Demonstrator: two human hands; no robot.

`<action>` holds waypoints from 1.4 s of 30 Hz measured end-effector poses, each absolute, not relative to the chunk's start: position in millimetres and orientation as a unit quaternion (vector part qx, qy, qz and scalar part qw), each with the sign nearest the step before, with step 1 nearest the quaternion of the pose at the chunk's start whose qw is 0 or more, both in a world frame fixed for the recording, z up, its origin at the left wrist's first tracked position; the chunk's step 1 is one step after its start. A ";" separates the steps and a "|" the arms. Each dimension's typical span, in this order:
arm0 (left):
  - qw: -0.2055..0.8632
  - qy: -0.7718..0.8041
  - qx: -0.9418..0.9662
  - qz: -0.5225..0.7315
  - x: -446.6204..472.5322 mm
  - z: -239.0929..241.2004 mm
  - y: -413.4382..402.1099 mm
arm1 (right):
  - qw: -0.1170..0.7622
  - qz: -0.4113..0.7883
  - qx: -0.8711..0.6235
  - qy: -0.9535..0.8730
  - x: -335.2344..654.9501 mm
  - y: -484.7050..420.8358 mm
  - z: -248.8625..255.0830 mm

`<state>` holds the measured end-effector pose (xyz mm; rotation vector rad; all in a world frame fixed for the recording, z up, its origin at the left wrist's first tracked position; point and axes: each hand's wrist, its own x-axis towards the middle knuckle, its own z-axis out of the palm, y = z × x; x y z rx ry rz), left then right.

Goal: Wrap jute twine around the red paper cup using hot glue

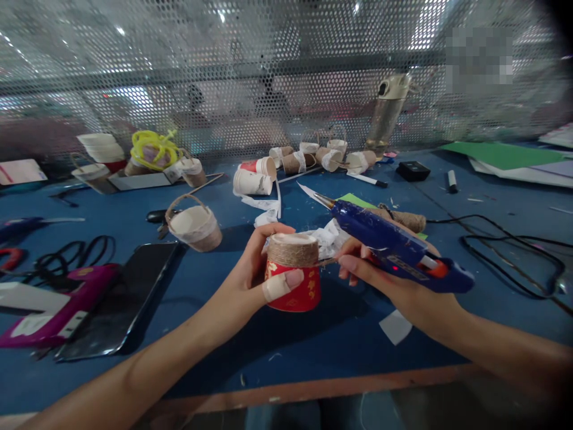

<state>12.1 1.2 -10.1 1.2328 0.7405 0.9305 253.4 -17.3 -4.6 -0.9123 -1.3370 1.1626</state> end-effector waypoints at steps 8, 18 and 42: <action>0.678 0.296 0.521 0.425 14.5 -9.6 0.1 | 0.505 0.499 -0.400 -0.580 255.1 -13.7 -1.1; 0.675 0.274 0.540 0.422 12.4 -14.1 1.2 | 0.497 0.507 -0.428 -0.559 254.8 -11.8 -6.8; 0.672 0.286 0.534 0.426 19.4 -17.7 -3.1 | 0.530 0.506 -0.417 -0.538 243.5 -8.7 -9.5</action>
